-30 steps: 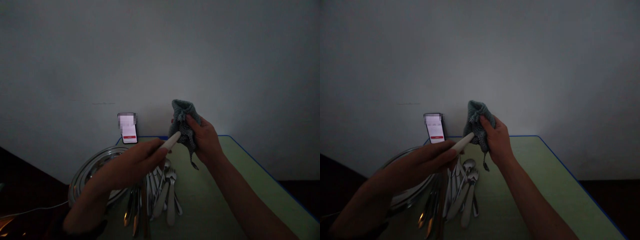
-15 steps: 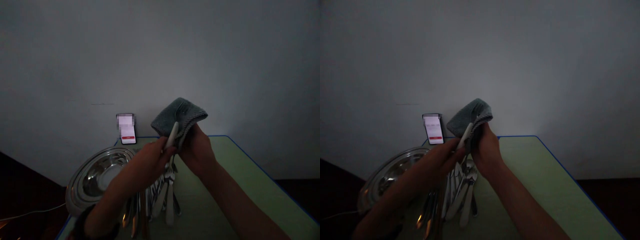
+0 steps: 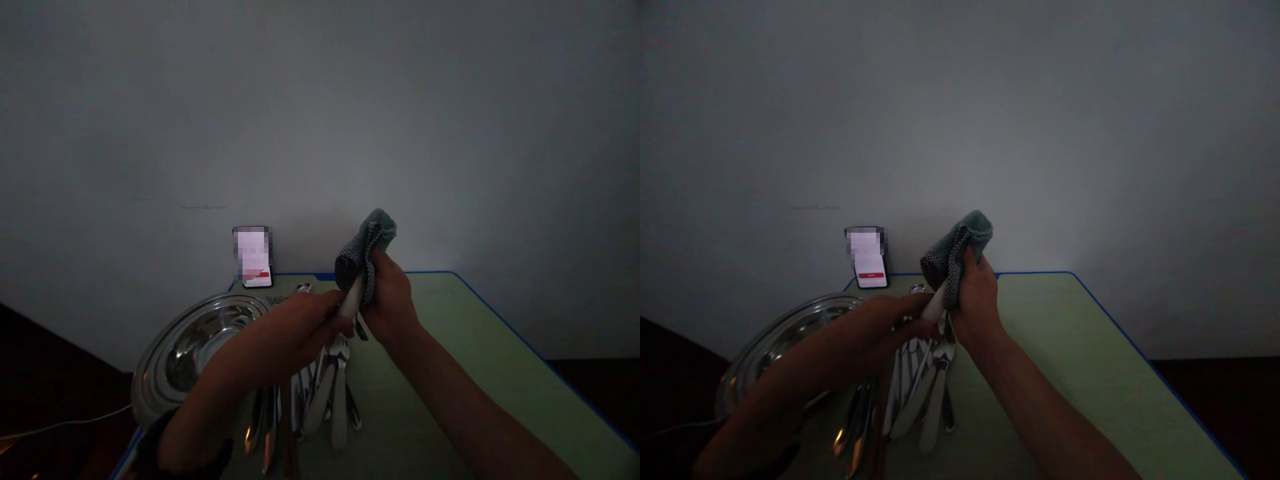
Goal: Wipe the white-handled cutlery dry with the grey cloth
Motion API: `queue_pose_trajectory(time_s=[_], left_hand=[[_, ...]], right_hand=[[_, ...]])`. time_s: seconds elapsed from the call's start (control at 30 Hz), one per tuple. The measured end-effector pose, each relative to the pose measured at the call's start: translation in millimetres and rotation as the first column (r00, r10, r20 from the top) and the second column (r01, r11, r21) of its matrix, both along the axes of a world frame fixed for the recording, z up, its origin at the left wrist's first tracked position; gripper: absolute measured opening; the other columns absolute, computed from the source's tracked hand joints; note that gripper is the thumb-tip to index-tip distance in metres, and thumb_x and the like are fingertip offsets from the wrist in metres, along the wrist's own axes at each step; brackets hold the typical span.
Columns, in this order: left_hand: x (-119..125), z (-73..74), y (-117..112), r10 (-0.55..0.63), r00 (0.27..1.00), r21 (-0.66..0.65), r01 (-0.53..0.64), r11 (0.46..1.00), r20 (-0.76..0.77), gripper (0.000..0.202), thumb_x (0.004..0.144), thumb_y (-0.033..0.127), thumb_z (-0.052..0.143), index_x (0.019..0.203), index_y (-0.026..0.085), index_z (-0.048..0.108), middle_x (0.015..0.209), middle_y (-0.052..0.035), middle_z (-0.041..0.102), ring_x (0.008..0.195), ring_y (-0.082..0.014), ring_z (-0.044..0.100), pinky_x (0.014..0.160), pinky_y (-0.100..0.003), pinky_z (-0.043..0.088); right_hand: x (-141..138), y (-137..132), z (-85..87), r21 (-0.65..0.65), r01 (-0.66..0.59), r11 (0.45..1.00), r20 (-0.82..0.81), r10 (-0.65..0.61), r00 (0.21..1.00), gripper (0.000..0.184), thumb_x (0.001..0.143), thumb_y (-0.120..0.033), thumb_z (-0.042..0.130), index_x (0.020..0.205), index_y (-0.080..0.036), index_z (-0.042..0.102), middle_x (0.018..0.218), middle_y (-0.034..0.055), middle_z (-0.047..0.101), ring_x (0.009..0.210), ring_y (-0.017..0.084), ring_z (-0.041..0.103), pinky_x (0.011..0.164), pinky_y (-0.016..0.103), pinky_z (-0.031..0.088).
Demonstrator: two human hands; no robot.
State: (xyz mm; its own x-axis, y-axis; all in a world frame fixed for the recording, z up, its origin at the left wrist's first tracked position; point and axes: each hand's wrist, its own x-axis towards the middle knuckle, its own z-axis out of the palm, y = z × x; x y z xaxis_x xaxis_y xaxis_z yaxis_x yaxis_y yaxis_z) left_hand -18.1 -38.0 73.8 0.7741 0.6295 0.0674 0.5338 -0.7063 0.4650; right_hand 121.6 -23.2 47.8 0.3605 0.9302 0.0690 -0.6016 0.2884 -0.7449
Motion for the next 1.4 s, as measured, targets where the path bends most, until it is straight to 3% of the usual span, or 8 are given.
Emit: queue_pose_trajectory(time_s=[0.17, 0.3, 0.73, 0.83, 0.93, 1.03, 1.2, 1.4], left_hand=[[11, -0.8, 3, 0.123, 0.989, 0.189, -0.106, 0.976, -0.078, 0.029, 0.09, 0.036, 0.033, 0.088, 0.017, 0.055, 0.083, -0.0063, 0.065, 0.074, -0.0196, 0.06, 0.064, -0.029, 0.042], [19, -5.9, 4, 0.192, 0.975, 0.228, -0.163, 0.96, -0.111, 0.023, 0.088, 0.029, 0.036, 0.092, 0.015, 0.053, 0.082, -0.0076, 0.066, 0.071, -0.0194, 0.061, 0.062, -0.029, 0.043], [23, -18.9, 12, 0.293, 0.955, 0.385, -0.255, 0.887, -0.043, 0.031, 0.088, 0.036, 0.037, 0.079, 0.016, 0.059, 0.067, -0.0043, 0.066, 0.056, -0.016, 0.059, 0.051, -0.024, 0.036], [19, -17.5, 14, 0.286, 0.958, 0.343, -0.27, 0.9, 0.004, 0.035, 0.085, 0.045, 0.041, 0.077, 0.017, 0.061, 0.065, -0.0027, 0.065, 0.054, -0.0144, 0.057, 0.049, -0.023, 0.034], [9, -7.4, 15, 0.215, 0.974, 0.204, -0.226, 0.952, 0.075, 0.031, 0.084, 0.044, 0.044, 0.078, 0.018, 0.06, 0.066, 0.0004, 0.064, 0.057, -0.0116, 0.057, 0.051, -0.021, 0.036], [-5, 5.9, 13, 0.24, 0.959, 0.14, -0.262, 0.955, 0.151, 0.027, 0.086, 0.037, 0.042, 0.077, 0.018, 0.058, 0.064, 0.0026, 0.062, 0.054, -0.009, 0.056, 0.052, -0.019, 0.038], [-15, 16.2, 12, 0.395, 0.858, 0.244, -0.481, 0.842, 0.327, 0.03, 0.088, 0.038, 0.037, 0.075, 0.017, 0.054, 0.06, 0.0031, 0.058, 0.05, -0.0083, 0.051, 0.05, -0.02, 0.037], [-13, 18.0, 10, 0.414, 0.801, 0.33, -0.568, 0.754, 0.433, 0.027, 0.088, 0.036, 0.038, 0.076, 0.017, 0.053, 0.058, 0.0035, 0.055, 0.049, -0.0082, 0.048, 0.05, -0.021, 0.035]], right_hand=[[0, 2, -6.9, -0.107, -0.046, 0.993, -0.034, 0.042, 0.999, 0.027, 0.074, -0.047, 0.051, 0.078, -0.02, 0.051, 0.073, 0.0009, 0.061, 0.061, 0.014, 0.058, 0.055, 0.028, 0.047], [-2, -3, -5.8, -0.042, -0.047, 0.998, 0.056, 0.049, 0.997, 0.032, 0.075, -0.053, 0.048, 0.077, -0.021, 0.049, 0.064, -0.002, 0.057, 0.049, 0.011, 0.052, 0.046, 0.025, 0.042], [-6, -2, -1.3, -0.063, -0.06, 0.996, -0.09, 0.055, 0.994, 0.021, 0.078, -0.038, 0.05, 0.077, -0.018, 0.056, 0.065, -0.0024, 0.059, 0.053, 0.009, 0.053, 0.053, 0.023, 0.042], [-1, 0, -1.4, -0.062, -0.094, 0.994, -0.039, 0.092, 0.995, 0.021, 0.078, -0.038, 0.05, 0.074, -0.018, 0.056, 0.063, -0.0026, 0.058, 0.051, 0.009, 0.051, 0.052, 0.024, 0.041], [9, 3, -2.2, 0.037, -0.091, 0.995, 0.156, 0.084, 0.984, 0.025, 0.076, -0.041, 0.054, 0.078, -0.017, 0.058, 0.065, -0.0022, 0.058, 0.054, 0.009, 0.05, 0.053, 0.023, 0.041], [18, 6, -4.1, 0.091, -0.115, 0.989, 0.389, 0.071, 0.918, 0.028, 0.075, -0.044, 0.056, 0.08, -0.017, 0.06, 0.061, -0.0032, 0.055, 0.055, 0.009, 0.049, 0.054, 0.022, 0.04], [22, 6, -5.2, 0.086, -0.253, 0.964, 0.586, 0.156, 0.795, 0.028, 0.077, -0.043, 0.054, 0.086, -0.018, 0.063, 0.066, -0.0022, 0.057, 0.06, 0.009, 0.051, 0.058, 0.022, 0.042], [20, -1, -3.0, 0.048, -0.415, 0.909, 0.771, 0.23, 0.593, 0.023, 0.081, -0.039, 0.051, 0.084, -0.018, 0.061, 0.078, 0.0006, 0.059, 0.072, 0.012, 0.053, 0.069, 0.027, 0.044]])
